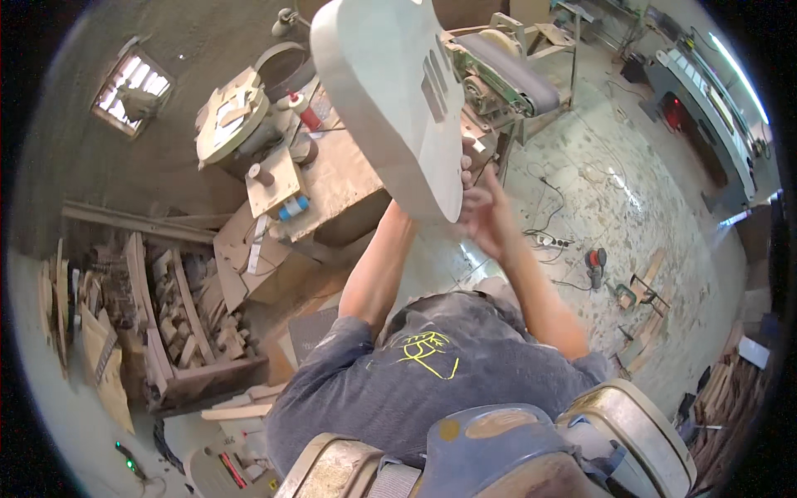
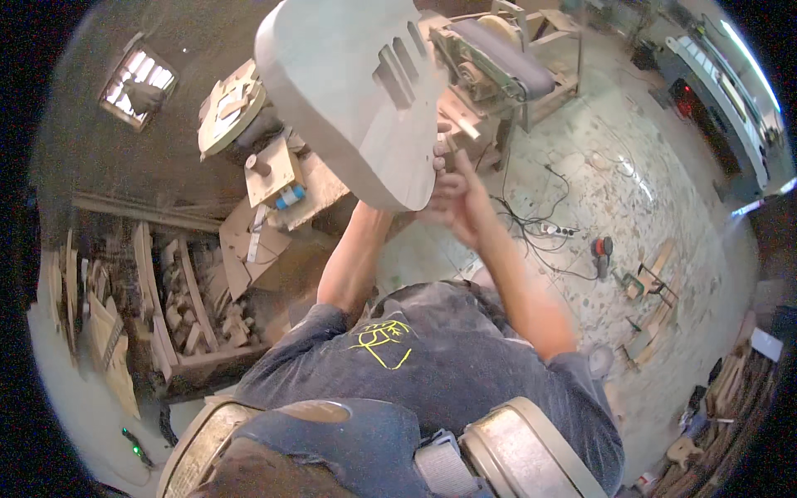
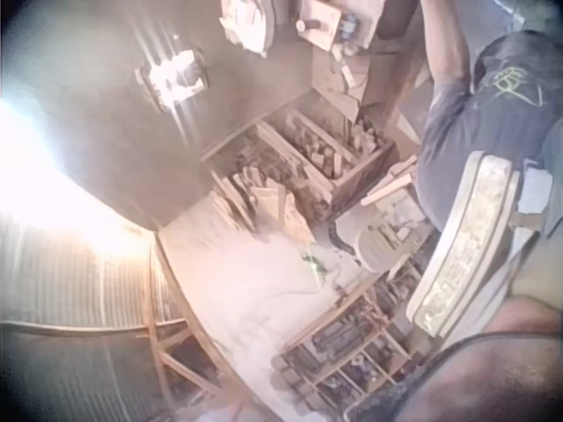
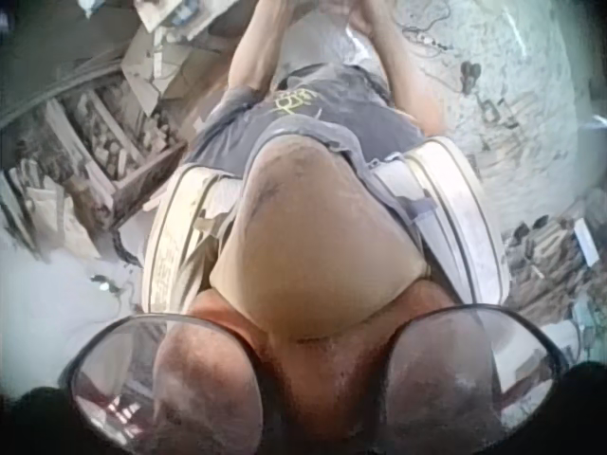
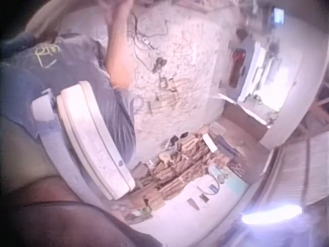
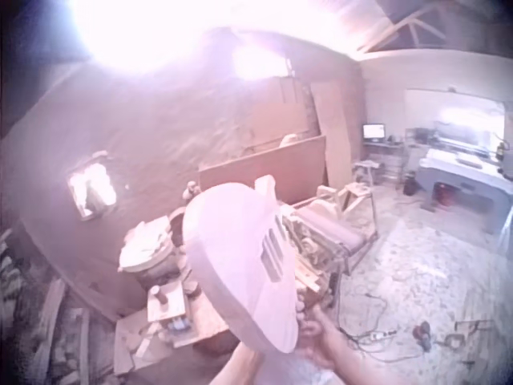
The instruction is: The person sands the curved edges of a wooden electric guitar body using a belt sander, rotating and turning the body to reach all sides.
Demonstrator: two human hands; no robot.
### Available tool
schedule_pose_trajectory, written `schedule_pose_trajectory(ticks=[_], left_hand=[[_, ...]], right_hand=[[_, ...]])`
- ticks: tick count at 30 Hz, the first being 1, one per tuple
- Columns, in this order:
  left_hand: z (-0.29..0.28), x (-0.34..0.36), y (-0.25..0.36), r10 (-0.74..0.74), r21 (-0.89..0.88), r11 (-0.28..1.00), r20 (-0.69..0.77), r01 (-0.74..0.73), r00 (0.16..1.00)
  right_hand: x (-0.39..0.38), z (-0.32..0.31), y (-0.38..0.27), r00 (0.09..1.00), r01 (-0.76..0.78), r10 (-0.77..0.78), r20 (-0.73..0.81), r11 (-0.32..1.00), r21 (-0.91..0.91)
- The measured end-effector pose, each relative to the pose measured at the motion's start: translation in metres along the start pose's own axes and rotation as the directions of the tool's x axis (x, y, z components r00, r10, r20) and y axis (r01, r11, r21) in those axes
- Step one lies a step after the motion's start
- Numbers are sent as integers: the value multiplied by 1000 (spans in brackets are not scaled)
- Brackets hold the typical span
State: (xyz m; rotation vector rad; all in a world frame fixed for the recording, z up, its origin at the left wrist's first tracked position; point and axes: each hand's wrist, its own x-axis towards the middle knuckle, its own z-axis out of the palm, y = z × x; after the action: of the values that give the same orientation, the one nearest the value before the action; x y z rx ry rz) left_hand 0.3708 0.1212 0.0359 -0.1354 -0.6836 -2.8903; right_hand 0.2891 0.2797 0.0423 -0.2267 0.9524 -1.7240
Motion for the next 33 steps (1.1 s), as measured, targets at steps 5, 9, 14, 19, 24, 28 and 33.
schedule_pose_trajectory(ticks=[5, 9, 14, 19, 24, 28, 33], left_hand=[[66, 58, -11, 48, 179, 982, 41, -54, 998], [80, 117, -19, 86, 362, 922, 151, -136, 985], [92, 191, -9, -25, 353, 932, 282, -80, 959], [126, 247, 107, -27, 519, 852, 158, -60, 987], [90, 337, 172, 348, 983, 116, 94, -142, 933], [35, 413, 130, 626, 979, -31, -140, 204, 767], [-50, 459, 106, 831, 991, 57, 19, -119, 556]], right_hand=[[-12, 21, -11, 964, 81, -161, 212, 935, 344], [4, 7, -52, 935, 222, -305, 180, 901, 373], [33, -39, -110, 871, 331, -457, 181, 817, 471], [54, -96, -168, 843, 535, -537, -42, 825, 185], [72, -131, -224, 683, 708, -730, -4, 663, -243], [92, -155, -239, 616, 680, -788, 8, 526, -511], [137, -184, -235, 607, 601, -794, 38, 426, -676]])
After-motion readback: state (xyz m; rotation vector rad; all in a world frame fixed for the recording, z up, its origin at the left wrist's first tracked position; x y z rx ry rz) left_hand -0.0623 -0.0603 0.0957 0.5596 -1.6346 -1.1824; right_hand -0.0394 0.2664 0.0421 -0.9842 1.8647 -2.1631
